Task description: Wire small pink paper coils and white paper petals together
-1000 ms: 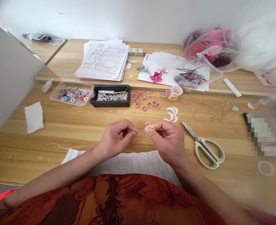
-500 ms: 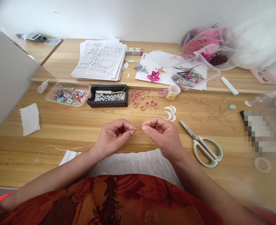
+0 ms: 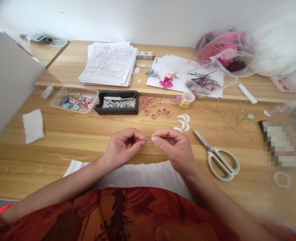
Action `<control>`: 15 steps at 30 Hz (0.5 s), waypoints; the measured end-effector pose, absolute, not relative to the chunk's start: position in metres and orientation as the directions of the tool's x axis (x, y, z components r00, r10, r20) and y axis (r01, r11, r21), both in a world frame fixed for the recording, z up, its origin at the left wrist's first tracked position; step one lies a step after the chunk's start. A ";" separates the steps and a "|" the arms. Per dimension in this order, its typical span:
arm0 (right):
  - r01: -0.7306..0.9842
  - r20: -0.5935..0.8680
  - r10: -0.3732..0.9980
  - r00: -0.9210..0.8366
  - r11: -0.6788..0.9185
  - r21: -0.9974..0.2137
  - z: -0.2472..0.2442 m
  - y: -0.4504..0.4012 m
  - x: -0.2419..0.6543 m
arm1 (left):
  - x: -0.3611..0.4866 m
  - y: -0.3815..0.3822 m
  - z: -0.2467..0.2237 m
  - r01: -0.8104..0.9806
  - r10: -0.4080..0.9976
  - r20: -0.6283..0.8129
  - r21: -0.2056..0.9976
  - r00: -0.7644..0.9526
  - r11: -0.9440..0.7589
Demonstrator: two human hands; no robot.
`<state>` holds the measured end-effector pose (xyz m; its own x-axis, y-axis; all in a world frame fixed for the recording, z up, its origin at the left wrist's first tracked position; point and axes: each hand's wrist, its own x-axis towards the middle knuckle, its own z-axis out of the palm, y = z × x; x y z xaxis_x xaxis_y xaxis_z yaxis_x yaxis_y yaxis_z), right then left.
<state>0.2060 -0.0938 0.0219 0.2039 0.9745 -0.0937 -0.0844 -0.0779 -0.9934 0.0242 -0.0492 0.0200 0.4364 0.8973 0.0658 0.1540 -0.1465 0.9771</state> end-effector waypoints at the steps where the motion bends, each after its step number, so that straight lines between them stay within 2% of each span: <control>1: -0.048 -0.068 0.974 0.216 -0.059 -0.997 0.022 -0.094 0.206 | 0.024 -0.049 0.020 0.149 0.897 0.068 0.978 0.437 -0.147; 9: 0.039 0.066 0.972 0.226 0.058 -0.998 0.018 -0.096 0.203 | 0.025 -0.049 0.020 0.051 0.907 0.113 0.988 0.406 -0.146; 12: 0.135 0.194 0.957 0.214 0.168 -0.977 0.018 -0.099 0.203 | 0.024 -0.048 0.019 0.026 0.910 0.165 0.982 0.381 -0.189; 15: 0.297 0.371 0.914 0.162 0.314 -0.902 0.020 -0.101 0.203 | 0.023 -0.048 0.018 0.014 0.903 0.249 0.962 0.351 -0.271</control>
